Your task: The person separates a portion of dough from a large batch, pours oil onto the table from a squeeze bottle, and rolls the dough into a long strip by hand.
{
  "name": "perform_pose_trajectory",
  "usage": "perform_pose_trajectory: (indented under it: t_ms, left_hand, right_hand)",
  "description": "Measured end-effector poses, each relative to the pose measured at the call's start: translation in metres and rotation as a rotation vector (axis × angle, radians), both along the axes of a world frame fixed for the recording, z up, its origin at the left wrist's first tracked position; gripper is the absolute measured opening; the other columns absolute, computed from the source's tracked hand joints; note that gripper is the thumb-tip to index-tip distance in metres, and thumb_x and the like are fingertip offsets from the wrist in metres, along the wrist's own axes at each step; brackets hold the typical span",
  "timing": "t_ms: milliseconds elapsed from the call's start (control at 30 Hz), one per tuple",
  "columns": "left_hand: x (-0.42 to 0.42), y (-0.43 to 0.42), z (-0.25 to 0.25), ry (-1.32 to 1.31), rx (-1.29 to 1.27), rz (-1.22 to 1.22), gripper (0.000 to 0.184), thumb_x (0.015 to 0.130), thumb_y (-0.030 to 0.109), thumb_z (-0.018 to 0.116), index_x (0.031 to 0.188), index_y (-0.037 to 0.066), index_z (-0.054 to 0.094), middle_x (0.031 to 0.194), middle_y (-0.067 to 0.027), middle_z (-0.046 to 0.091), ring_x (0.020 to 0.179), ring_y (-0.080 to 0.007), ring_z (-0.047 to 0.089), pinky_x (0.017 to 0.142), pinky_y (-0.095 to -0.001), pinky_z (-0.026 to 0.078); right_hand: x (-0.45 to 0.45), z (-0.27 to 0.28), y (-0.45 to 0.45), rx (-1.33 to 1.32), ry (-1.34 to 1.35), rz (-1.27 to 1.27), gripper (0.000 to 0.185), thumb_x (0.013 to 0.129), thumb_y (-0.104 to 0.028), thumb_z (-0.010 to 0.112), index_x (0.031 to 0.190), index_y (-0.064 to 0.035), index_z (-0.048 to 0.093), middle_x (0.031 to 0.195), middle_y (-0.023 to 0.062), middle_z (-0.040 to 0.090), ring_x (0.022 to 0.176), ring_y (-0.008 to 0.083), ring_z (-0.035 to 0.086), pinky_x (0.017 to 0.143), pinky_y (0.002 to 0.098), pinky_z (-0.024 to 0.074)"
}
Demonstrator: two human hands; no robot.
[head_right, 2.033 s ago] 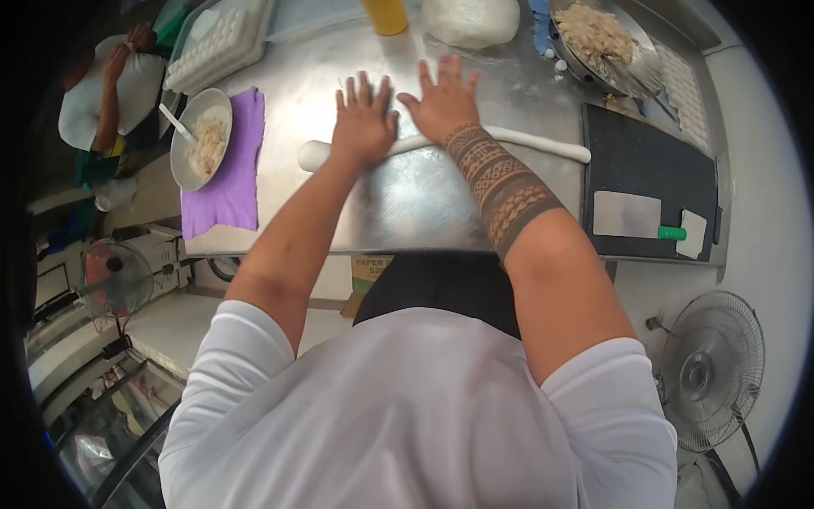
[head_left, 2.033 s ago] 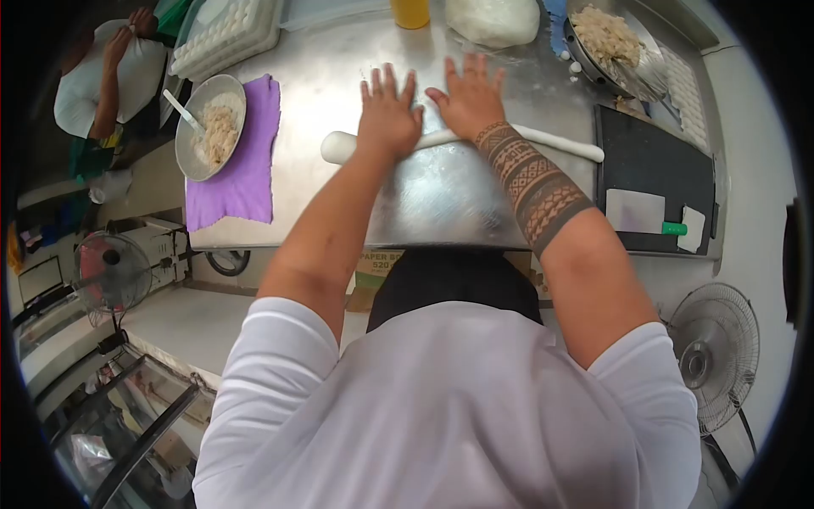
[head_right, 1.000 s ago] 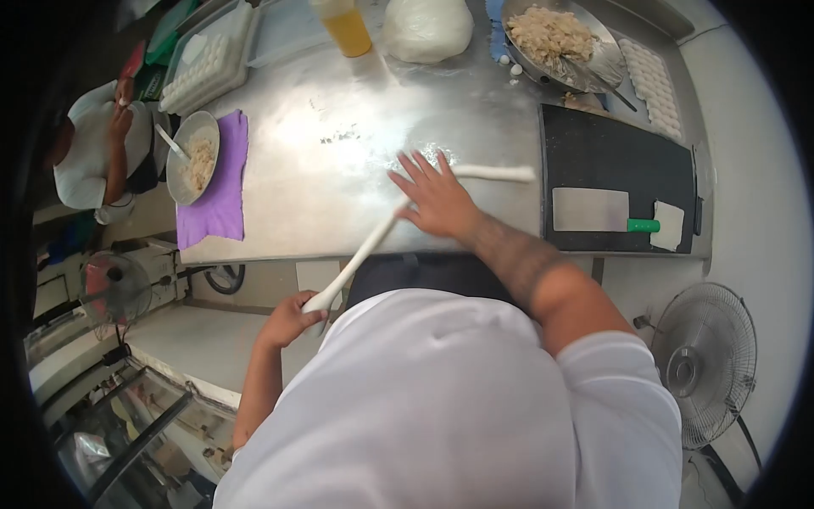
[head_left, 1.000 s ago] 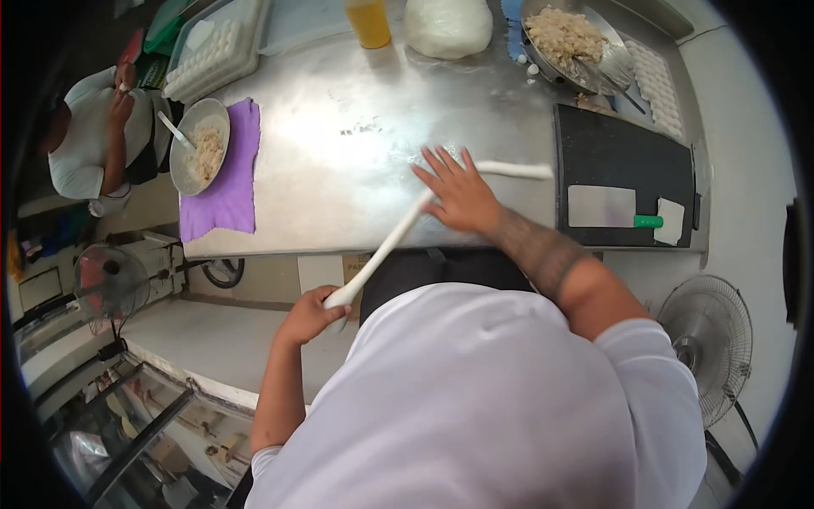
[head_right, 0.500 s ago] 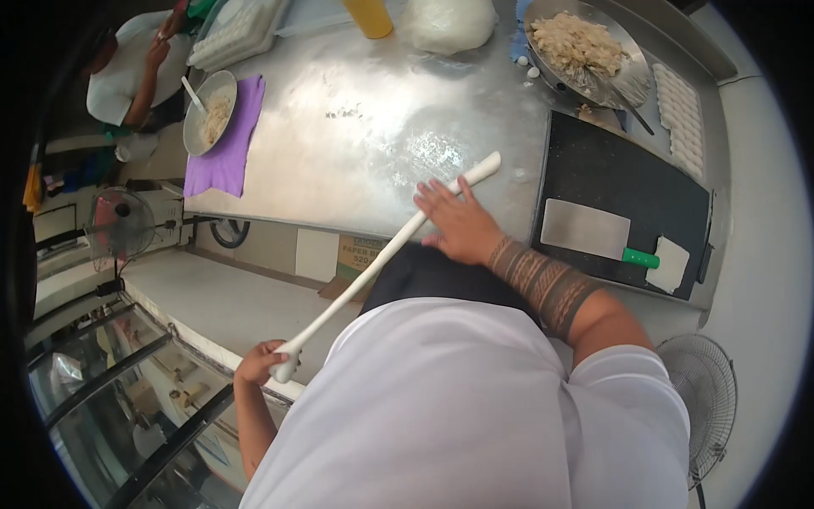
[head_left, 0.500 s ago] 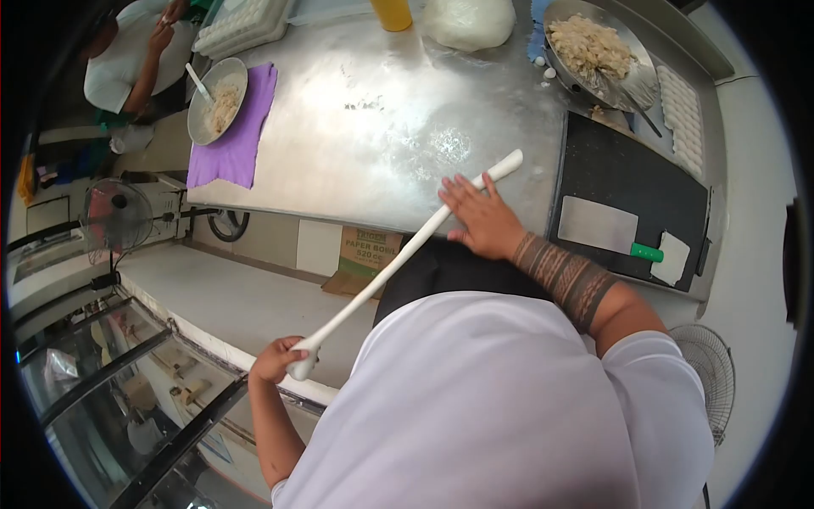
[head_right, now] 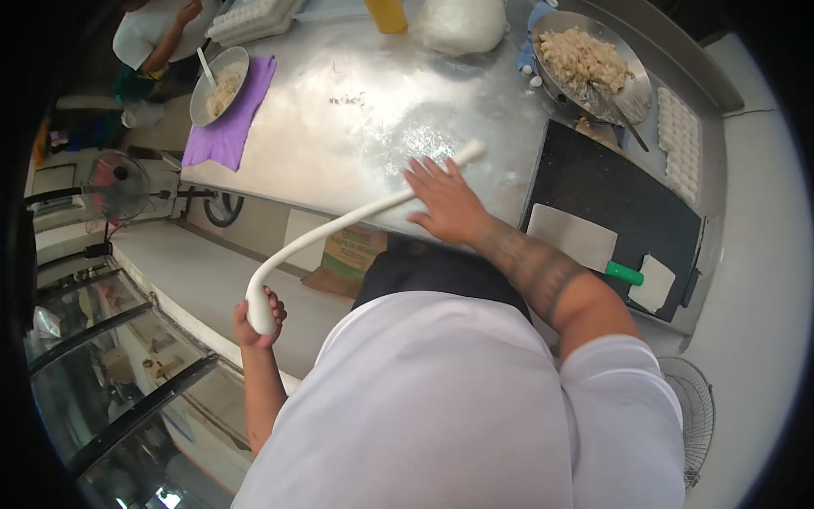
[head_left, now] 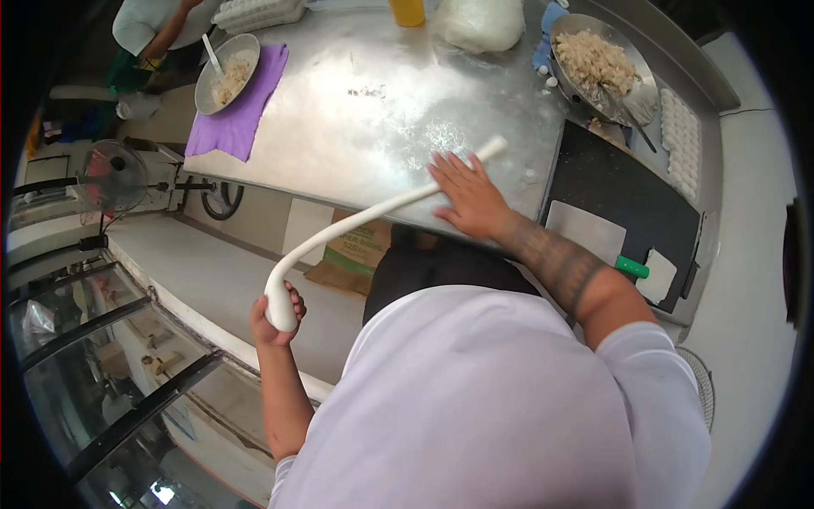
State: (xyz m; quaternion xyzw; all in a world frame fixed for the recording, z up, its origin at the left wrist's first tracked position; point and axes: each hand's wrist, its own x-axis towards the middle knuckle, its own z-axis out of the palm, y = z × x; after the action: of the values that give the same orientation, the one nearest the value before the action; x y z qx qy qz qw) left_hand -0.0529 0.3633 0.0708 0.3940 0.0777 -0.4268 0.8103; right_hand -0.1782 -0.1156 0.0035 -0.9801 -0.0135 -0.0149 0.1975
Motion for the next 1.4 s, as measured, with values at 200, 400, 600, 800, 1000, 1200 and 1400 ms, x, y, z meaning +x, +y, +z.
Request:
perform_pose_trajectory:
  t_ms: [200,400,600,800,1000,1200,1400]
  left_hand:
    - [-0.021,0.025,0.006,0.024,0.087,-0.077,0.063,0.09,0.048,0.07,0.121,-0.006,0.061,0.094,-0.0186,0.069,0.074,-0.029,0.066,0.067,-0.0377,0.055]
    - [-0.016,0.002,0.0,0.088,0.156,0.031,0.066,0.097,0.056,0.059,0.123,-0.004,0.06,0.094,-0.0173,0.068,0.078,-0.0288,0.066,0.066,-0.0372,0.054]
    - [0.001,-0.022,0.027,0.057,0.114,0.071,0.097,0.095,0.088,0.035,0.125,-0.002,0.06,0.093,-0.0127,0.068,0.072,-0.024,0.063,0.062,-0.0343,0.052]
    - [-0.011,-0.009,0.035,0.054,0.13,0.049,0.102,0.093,0.09,0.035,0.122,-0.005,0.06,0.091,-0.0141,0.069,0.072,-0.0244,0.064,0.061,-0.0347,0.051]
    - [-0.002,-0.028,0.039,0.042,0.199,-0.04,0.098,0.098,0.083,0.037,0.13,-0.007,0.058,0.1,-0.0195,0.071,0.081,-0.0279,0.069,0.071,-0.036,0.056]
    - [0.023,-0.032,0.05,-0.229,0.301,-0.103,0.066,0.096,0.041,0.064,0.139,-0.007,0.054,0.116,-0.0222,0.07,0.096,-0.0281,0.07,0.084,-0.0375,0.057]
    - [0.065,-0.085,0.111,-0.484,0.45,-0.435,0.07,0.083,0.028,0.073,0.141,-0.009,0.058,0.119,-0.0165,0.071,0.105,-0.0231,0.068,0.091,-0.0356,0.054]
  right_hand:
    - [-0.004,0.019,-0.072,-0.21,0.111,-0.043,0.078,0.104,-0.056,0.051,0.167,-0.0147,0.03,0.173,0.0167,0.026,0.161,0.0345,0.022,0.13,0.0592,0.0129]
    - [0.143,-0.007,-0.103,-0.233,0.0,-0.211,0.085,0.105,-0.064,0.044,0.169,-0.0135,0.02,0.174,0.0212,0.018,0.163,0.0341,0.013,0.133,0.0505,0.0111]
    - [0.028,0.002,-0.088,-0.099,0.034,-0.057,0.096,0.102,-0.063,0.05,0.167,-0.001,0.016,0.174,0.025,0.016,0.163,0.035,0.014,0.132,0.0506,0.0103]
    - [-0.01,0.013,-0.087,-0.156,0.152,0.009,0.092,0.104,-0.064,0.045,0.168,-0.0036,0.018,0.174,0.0225,0.017,0.163,0.0342,0.014,0.132,0.0517,0.0101]
    - [0.133,-0.004,-0.099,-0.224,0.018,-0.368,0.088,0.105,-0.067,0.038,0.169,-0.0112,0.018,0.175,0.0208,0.017,0.163,0.0334,0.013,0.132,0.0537,0.0101]
    - [0.028,-0.003,-0.088,-0.008,0.008,-0.134,0.067,0.097,-0.05,0.066,0.153,-0.0158,0.054,0.173,0.0174,0.025,0.161,0.0354,0.021,0.13,0.0536,0.0164]
    - [-0.001,0.04,-0.091,0.234,0.028,-0.375,0.036,0.087,-0.028,0.081,0.118,-0.0099,0.076,0.128,0.0184,0.071,0.133,0.0351,0.057,0.118,0.0497,0.0349]
